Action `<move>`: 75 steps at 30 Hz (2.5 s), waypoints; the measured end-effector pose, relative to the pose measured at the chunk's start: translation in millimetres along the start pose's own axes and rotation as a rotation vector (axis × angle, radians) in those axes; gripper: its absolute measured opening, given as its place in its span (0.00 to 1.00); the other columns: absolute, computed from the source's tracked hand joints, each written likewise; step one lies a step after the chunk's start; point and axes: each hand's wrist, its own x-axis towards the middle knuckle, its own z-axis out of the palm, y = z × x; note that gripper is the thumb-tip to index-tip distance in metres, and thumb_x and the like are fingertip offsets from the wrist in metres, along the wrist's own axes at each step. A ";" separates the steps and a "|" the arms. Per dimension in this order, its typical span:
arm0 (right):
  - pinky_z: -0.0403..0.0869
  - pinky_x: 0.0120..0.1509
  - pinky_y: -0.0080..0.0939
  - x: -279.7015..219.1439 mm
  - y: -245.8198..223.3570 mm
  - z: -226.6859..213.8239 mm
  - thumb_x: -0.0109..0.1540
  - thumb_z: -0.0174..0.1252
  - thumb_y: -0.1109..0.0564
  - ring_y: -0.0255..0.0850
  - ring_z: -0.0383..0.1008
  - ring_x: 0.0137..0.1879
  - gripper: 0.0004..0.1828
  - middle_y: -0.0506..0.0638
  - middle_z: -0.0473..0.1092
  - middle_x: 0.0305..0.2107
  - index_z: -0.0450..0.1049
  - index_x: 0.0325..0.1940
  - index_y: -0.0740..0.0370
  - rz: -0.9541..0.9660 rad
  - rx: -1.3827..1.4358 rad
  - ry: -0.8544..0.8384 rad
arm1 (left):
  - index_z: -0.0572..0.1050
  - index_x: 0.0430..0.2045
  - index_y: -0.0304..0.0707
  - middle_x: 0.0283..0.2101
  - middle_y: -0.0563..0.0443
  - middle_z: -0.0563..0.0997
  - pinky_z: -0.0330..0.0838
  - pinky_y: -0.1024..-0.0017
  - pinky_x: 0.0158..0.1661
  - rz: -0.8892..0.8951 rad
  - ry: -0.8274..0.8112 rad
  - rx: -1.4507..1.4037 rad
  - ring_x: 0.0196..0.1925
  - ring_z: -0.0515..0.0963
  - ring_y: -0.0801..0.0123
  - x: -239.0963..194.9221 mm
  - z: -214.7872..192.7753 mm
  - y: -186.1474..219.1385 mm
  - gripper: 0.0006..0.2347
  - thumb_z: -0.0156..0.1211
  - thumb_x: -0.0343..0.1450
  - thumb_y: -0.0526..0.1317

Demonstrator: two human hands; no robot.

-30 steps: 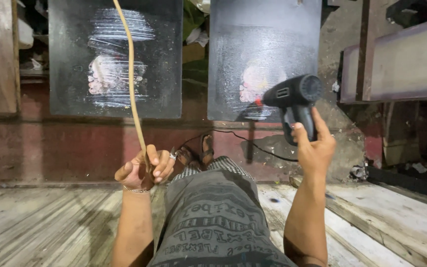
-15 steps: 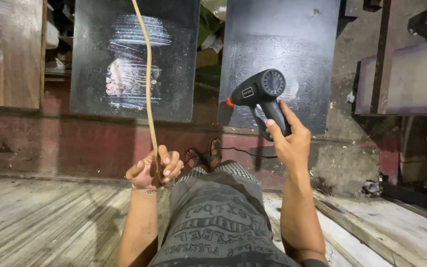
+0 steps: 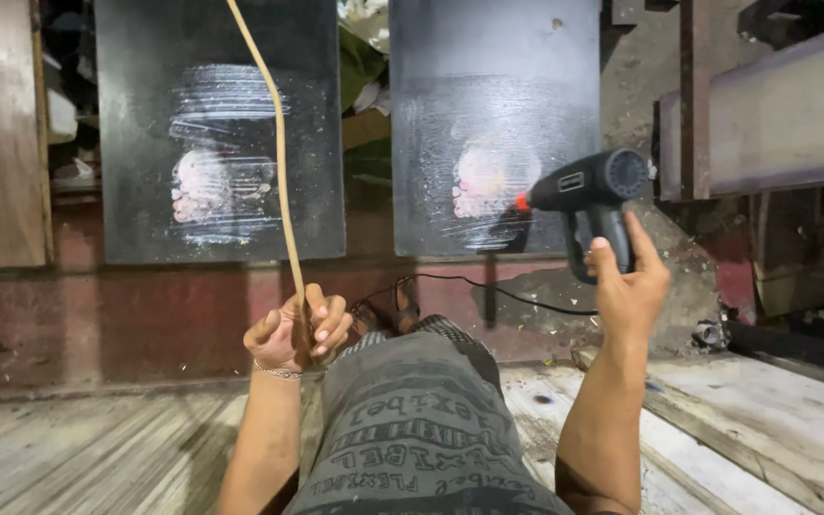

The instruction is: Using a handheld heat gun to dry ink on screen-printed boards

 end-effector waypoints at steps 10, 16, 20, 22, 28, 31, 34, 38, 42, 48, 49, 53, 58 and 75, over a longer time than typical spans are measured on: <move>0.77 0.45 0.35 17.9 10.8 -44.9 0.67 0.62 0.52 0.33 0.80 0.39 0.29 0.53 0.79 0.37 0.69 0.72 0.62 0.209 -0.316 0.190 | 0.73 0.45 0.36 0.32 0.51 0.68 0.64 0.78 0.27 -0.089 -0.127 0.004 0.27 0.65 0.72 34.2 34.0 15.6 0.15 0.55 0.76 0.50; 0.79 0.46 0.40 27.7 11.9 -36.4 0.67 0.63 0.55 0.40 0.81 0.38 0.29 0.58 0.79 0.45 0.69 0.70 0.68 0.074 -0.335 0.212 | 0.72 0.47 0.34 0.34 0.50 0.69 0.62 0.77 0.26 -0.078 -0.137 -0.060 0.30 0.67 0.72 35.7 41.9 14.4 0.15 0.54 0.76 0.49; 0.76 0.43 0.46 29.5 7.3 -14.4 0.66 0.63 0.63 0.49 0.79 0.40 0.27 0.66 0.74 0.41 0.70 0.69 0.71 -0.003 -0.177 0.147 | 0.72 0.43 0.33 0.30 0.49 0.69 0.61 0.76 0.27 -0.029 -0.052 0.000 0.26 0.69 0.69 15.8 15.4 4.2 0.18 0.55 0.74 0.52; 0.75 0.33 0.46 30.2 9.3 -3.0 0.66 0.64 0.70 0.54 0.79 0.31 0.25 0.71 0.73 0.28 0.72 0.68 0.73 -0.105 -0.060 0.140 | 0.70 0.40 0.31 0.27 0.46 0.68 0.61 0.74 0.24 0.013 0.012 0.018 0.22 0.70 0.66 6.3 4.9 -1.5 0.21 0.56 0.72 0.55; 0.74 0.31 0.47 31.2 -17.9 31.0 0.65 0.64 0.68 0.50 0.76 0.29 0.25 0.66 0.72 0.25 0.72 0.68 0.72 -0.088 -0.037 -0.005 | 0.70 0.41 0.31 0.27 0.46 0.68 0.61 0.74 0.25 0.044 0.030 0.009 0.23 0.70 0.67 -3.9 4.7 -5.9 0.21 0.55 0.72 0.55; 0.75 0.33 0.44 34.3 -21.6 46.0 0.64 0.64 0.67 0.48 0.77 0.29 0.25 0.65 0.74 0.24 0.73 0.67 0.68 -0.064 -0.010 -0.059 | 0.70 0.40 0.30 0.27 0.46 0.68 0.61 0.72 0.25 0.057 0.057 0.025 0.22 0.70 0.66 -8.8 2.5 -7.9 0.22 0.56 0.72 0.55; 0.75 0.35 0.44 36.3 -21.6 59.2 0.64 0.65 0.63 0.47 0.78 0.29 0.26 0.61 0.74 0.23 0.73 0.68 0.61 -0.015 -0.046 -0.142 | 0.69 0.40 0.28 0.27 0.45 0.68 0.61 0.73 0.24 0.083 0.054 0.050 0.22 0.70 0.67 -15.6 0.8 -9.7 0.22 0.55 0.72 0.55; 0.75 0.35 0.40 37.9 -31.4 81.2 0.63 0.66 0.61 0.42 0.78 0.29 0.26 0.59 0.75 0.23 0.74 0.67 0.59 0.008 -0.015 -0.223 | 0.70 0.41 0.27 0.27 0.45 0.68 0.61 0.75 0.24 0.098 0.061 0.102 0.22 0.70 0.68 -18.9 5.7 -9.2 0.23 0.54 0.72 0.55; 0.75 0.36 0.40 37.3 -44.7 101.0 0.63 0.66 0.60 0.41 0.77 0.29 0.26 0.58 0.75 0.23 0.74 0.66 0.60 0.008 0.051 -0.315 | 0.69 0.42 0.25 0.27 0.44 0.69 0.61 0.76 0.23 0.141 0.082 0.148 0.22 0.70 0.69 -23.2 9.5 -12.9 0.23 0.55 0.71 0.54; 0.76 0.37 0.41 44.8 -46.4 119.4 0.64 0.66 0.61 0.42 0.77 0.30 0.26 0.58 0.75 0.24 0.73 0.67 0.61 -0.046 0.129 -0.381 | 0.69 0.42 0.20 0.25 0.46 0.67 0.60 0.78 0.21 0.239 0.172 0.183 0.20 0.69 0.71 -34.9 8.6 -23.8 0.27 0.55 0.71 0.56; 0.76 0.37 0.41 45.3 -48.5 118.5 0.64 0.66 0.61 0.42 0.77 0.30 0.26 0.58 0.75 0.24 0.73 0.67 0.61 -0.049 0.134 -0.389 | 0.69 0.42 0.20 0.25 0.46 0.67 0.60 0.78 0.21 0.246 0.175 0.189 0.20 0.69 0.71 -36.0 8.9 -25.4 0.27 0.55 0.71 0.56; 0.76 0.38 0.41 53.5 -45.6 111.8 0.65 0.63 0.61 0.43 0.77 0.31 0.27 0.60 0.75 0.26 0.70 0.69 0.62 -0.041 0.182 -0.395 | 0.68 0.44 0.19 0.24 0.47 0.67 0.61 0.77 0.20 0.260 0.201 0.230 0.18 0.68 0.72 -31.5 7.6 -28.0 0.27 0.55 0.70 0.56; 0.78 0.38 0.44 70.9 -14.5 93.1 0.66 0.62 0.66 0.50 0.78 0.34 0.28 0.70 0.75 0.35 0.67 0.70 0.70 -0.074 0.281 -0.351 | 0.66 0.49 0.15 0.22 0.46 0.68 0.60 0.77 0.20 0.255 0.242 0.281 0.16 0.68 0.73 -23.2 4.9 -29.9 0.30 0.54 0.70 0.55; 0.78 0.40 0.38 100.5 29.5 20.3 0.70 0.56 0.63 0.43 0.75 0.36 0.27 0.64 0.71 0.53 0.62 0.73 0.72 -0.059 0.143 0.031 | 0.61 0.66 0.27 0.26 0.50 0.65 0.56 0.78 0.14 0.241 0.524 0.360 0.16 0.62 0.75 4.9 42.7 -5.7 0.20 0.48 0.78 0.36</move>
